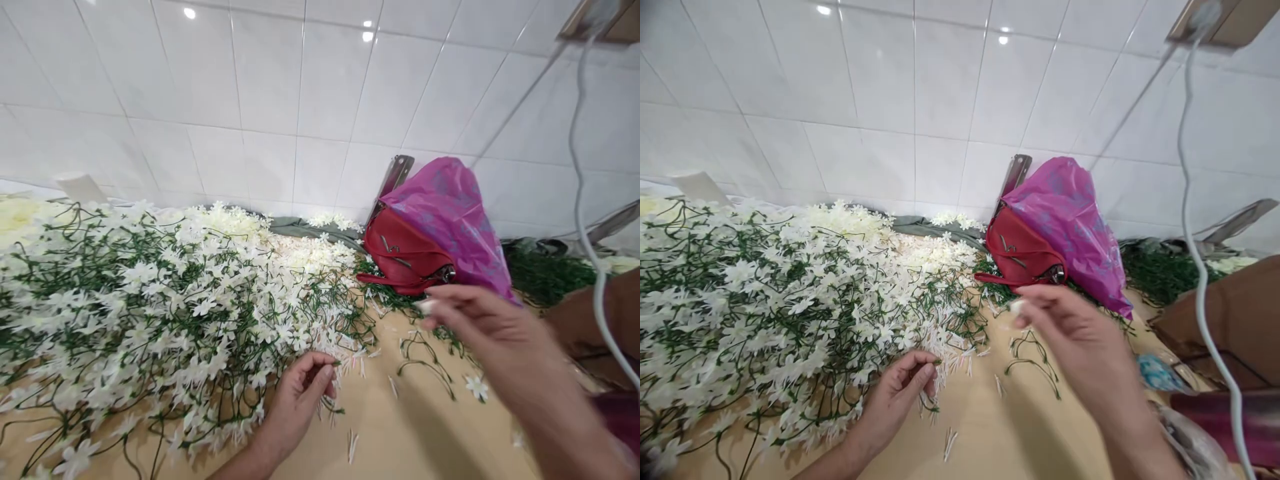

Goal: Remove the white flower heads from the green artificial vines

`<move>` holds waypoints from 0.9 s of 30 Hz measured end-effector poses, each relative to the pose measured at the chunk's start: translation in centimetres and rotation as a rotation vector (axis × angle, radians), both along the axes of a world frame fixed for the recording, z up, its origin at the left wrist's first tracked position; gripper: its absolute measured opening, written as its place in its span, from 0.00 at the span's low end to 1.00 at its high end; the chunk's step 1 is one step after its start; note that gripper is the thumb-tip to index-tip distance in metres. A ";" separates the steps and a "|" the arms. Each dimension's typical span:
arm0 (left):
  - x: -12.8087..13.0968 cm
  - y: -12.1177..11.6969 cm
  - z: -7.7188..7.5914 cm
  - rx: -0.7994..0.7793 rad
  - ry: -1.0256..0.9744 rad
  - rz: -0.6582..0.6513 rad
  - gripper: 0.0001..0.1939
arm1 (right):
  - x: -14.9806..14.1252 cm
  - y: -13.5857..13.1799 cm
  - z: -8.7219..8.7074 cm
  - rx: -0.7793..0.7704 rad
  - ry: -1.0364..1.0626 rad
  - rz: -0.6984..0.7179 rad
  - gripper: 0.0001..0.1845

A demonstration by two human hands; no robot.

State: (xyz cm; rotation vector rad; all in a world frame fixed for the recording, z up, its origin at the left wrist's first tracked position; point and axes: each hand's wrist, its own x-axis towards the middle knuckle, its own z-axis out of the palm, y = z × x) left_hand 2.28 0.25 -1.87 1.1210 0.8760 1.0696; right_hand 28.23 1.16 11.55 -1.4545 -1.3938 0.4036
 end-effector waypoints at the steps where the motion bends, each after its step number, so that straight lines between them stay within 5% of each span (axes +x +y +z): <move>1: 0.0 0.0 0.0 -0.007 -0.005 -0.005 0.24 | -1.7 0.5 -1.4 -0.096 0.062 0.103 0.21; 5: -0.1 0.2 0.0 -0.040 -0.023 -0.008 0.24 | -5.8 1.6 -6.2 -0.248 0.318 0.209 0.24; 9: -0.3 0.3 0.1 -0.056 -0.029 0.015 0.24 | -7.4 1.4 -8.5 -0.405 0.522 0.324 0.23; 17: -0.3 0.3 0.5 -0.046 -0.023 0.058 0.21 | -9.6 0.5 -10.1 -0.593 0.742 0.497 0.22; 27: -0.2 -0.1 0.3 -0.049 0.073 0.111 0.18 | -9.1 0.2 -10.7 -0.537 0.590 0.523 0.25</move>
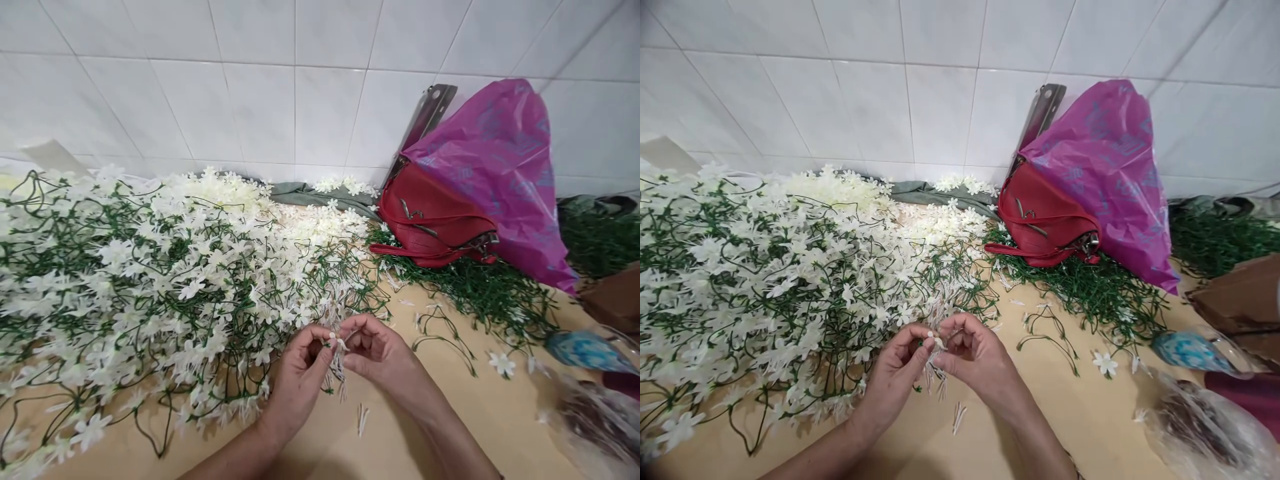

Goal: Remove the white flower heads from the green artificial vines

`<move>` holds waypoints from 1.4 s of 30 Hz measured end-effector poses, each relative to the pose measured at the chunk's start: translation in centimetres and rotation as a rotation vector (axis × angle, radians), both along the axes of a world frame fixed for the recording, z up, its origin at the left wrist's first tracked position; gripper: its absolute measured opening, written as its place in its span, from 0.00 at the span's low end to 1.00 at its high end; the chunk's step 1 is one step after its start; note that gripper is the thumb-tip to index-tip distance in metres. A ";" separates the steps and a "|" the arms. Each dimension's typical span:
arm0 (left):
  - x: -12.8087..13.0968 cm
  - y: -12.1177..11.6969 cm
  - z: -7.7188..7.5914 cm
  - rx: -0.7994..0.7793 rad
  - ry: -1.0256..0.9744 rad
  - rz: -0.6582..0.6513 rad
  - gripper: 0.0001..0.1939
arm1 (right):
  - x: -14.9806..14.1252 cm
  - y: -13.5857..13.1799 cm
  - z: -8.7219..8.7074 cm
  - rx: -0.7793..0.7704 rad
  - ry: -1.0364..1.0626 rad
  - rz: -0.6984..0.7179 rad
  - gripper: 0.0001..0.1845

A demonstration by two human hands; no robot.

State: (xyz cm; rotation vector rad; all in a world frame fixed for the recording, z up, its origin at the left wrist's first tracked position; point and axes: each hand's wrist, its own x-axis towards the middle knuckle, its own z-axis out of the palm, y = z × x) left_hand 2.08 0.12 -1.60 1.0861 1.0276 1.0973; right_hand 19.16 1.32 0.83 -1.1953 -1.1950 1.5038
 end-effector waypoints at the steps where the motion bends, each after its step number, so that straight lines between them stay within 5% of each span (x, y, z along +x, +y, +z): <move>1: 0.1 0.0 -0.1 0.005 0.005 0.008 0.18 | -0.1 -0.1 0.0 0.008 -0.037 -0.001 0.23; 23: -0.1 0.0 0.3 0.025 0.073 -0.074 0.11 | 1.1 -0.1 0.4 0.057 -0.148 -0.010 0.08; 32: 0.2 -0.1 0.1 -0.117 0.015 -0.019 0.13 | 4.1 1.0 -0.1 0.214 -0.379 -0.476 0.09; 42: 0.4 -0.2 0.9 -0.077 0.069 0.020 0.18 | 2.3 1.2 -1.3 0.397 -0.812 -0.290 0.06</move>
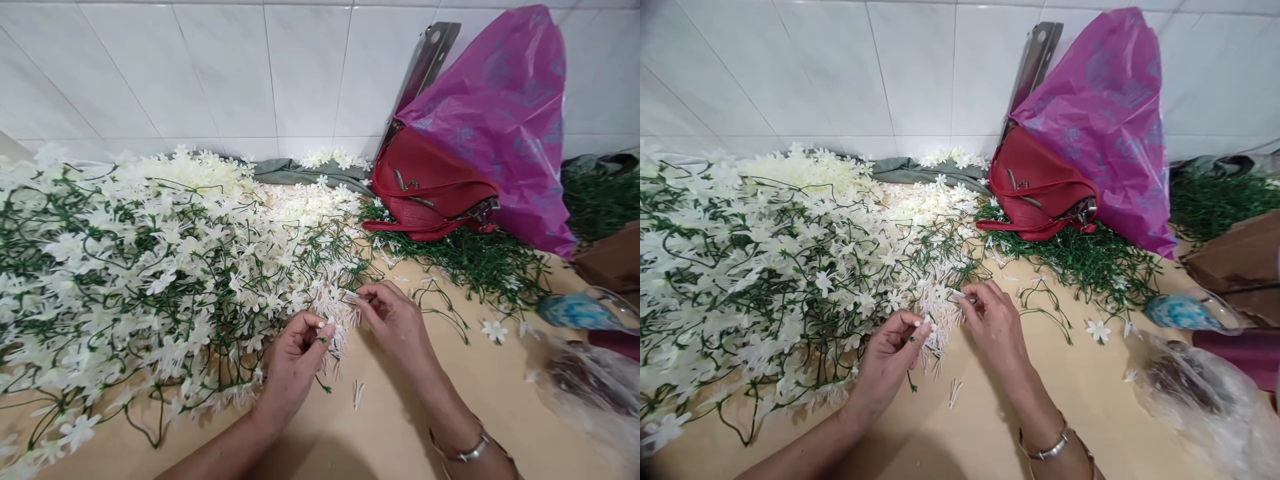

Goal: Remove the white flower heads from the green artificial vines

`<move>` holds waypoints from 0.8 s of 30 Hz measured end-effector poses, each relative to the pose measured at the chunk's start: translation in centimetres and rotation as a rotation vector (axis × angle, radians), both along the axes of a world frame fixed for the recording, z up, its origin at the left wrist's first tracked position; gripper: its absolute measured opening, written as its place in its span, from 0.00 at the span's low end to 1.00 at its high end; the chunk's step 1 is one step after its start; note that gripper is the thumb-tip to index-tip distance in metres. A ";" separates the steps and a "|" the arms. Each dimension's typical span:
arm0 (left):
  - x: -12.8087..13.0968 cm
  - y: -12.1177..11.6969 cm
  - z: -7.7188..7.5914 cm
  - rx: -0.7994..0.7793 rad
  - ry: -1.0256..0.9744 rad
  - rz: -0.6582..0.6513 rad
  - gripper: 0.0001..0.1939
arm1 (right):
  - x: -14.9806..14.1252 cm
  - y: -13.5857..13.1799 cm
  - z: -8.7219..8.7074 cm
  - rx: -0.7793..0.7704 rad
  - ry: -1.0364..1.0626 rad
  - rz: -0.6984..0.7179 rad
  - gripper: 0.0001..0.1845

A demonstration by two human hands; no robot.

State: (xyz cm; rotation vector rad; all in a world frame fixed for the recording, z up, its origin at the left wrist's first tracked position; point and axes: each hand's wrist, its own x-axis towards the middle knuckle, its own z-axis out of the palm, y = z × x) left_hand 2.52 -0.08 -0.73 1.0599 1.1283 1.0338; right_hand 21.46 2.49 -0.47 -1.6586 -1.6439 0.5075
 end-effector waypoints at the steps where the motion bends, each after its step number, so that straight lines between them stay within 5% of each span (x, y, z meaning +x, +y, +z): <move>1: 0.0 0.0 0.0 0.001 0.005 0.000 0.17 | -0.1 0.1 -0.2 0.000 -0.038 0.004 0.06; 6: 0.2 -0.2 -0.5 0.004 0.003 0.050 0.13 | -0.2 0.0 -0.2 0.055 -0.054 -0.010 0.09; 12: 0.6 -0.2 -1.0 -0.008 0.008 0.085 0.12 | -0.6 -0.6 0.4 0.137 0.315 0.003 0.05; 24: 0.7 -0.2 -0.7 0.024 0.058 0.133 0.12 | -2.5 -2.3 1.8 -0.163 0.493 0.227 0.03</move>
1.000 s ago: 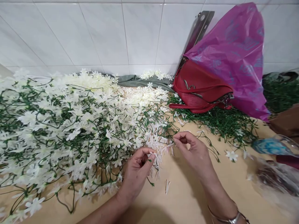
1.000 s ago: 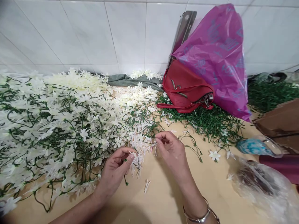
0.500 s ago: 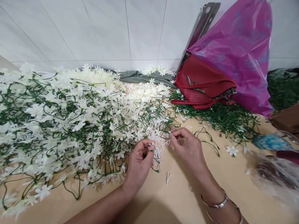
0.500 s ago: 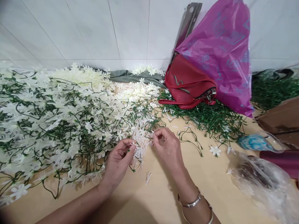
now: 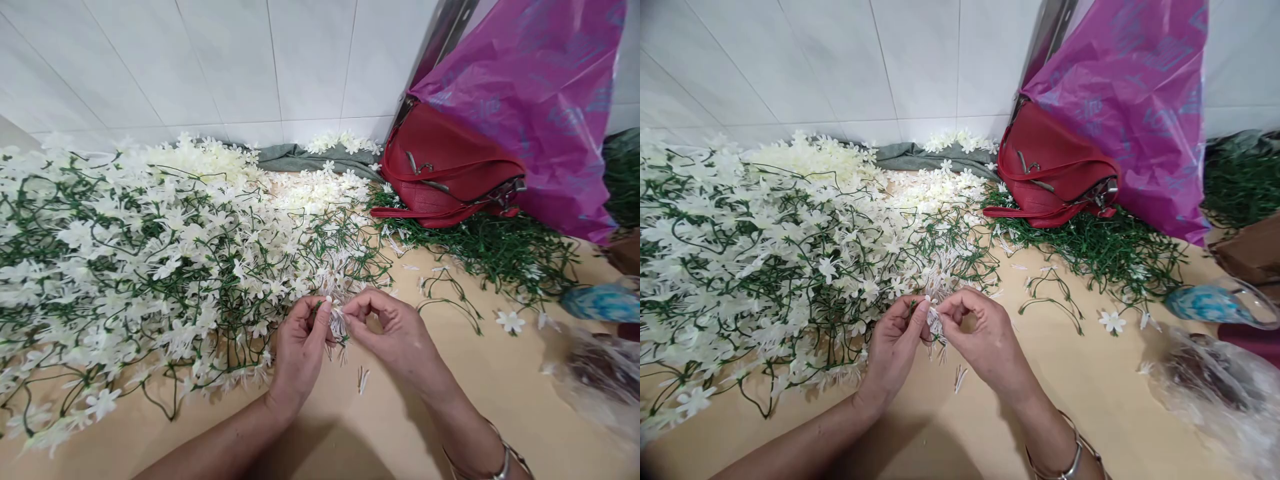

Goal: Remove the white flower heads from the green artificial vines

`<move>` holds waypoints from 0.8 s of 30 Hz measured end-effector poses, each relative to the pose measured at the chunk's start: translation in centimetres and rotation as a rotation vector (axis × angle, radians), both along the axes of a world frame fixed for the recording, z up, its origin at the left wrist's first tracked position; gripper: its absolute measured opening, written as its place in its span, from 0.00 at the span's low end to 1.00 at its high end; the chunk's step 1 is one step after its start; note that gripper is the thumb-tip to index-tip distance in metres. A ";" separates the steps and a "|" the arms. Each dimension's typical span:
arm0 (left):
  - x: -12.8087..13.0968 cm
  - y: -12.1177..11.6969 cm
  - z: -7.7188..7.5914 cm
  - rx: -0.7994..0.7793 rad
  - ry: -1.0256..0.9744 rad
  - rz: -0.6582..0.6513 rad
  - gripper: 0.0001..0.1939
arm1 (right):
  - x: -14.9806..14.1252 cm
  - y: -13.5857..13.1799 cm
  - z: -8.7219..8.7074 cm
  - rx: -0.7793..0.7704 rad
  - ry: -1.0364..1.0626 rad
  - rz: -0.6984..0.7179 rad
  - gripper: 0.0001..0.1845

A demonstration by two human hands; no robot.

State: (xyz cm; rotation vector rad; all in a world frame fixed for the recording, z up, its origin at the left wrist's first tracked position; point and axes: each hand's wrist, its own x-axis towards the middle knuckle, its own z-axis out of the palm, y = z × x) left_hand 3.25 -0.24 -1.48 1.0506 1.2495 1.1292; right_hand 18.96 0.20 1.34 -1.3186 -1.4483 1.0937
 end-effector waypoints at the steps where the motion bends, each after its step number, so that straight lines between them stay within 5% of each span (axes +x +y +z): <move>1: 0.0 0.0 0.0 -0.001 -0.001 -0.006 0.13 | -0.3 0.0 0.0 -0.051 0.008 -0.009 0.02; 7: 0.0 -0.2 -0.1 0.013 0.024 -0.033 0.10 | -0.9 0.2 -0.2 -0.235 0.106 -0.098 0.08; 24: 0.1 -0.7 -0.7 0.080 0.043 -0.051 0.08 | -1.2 0.4 0.7 -0.371 0.212 -0.156 0.20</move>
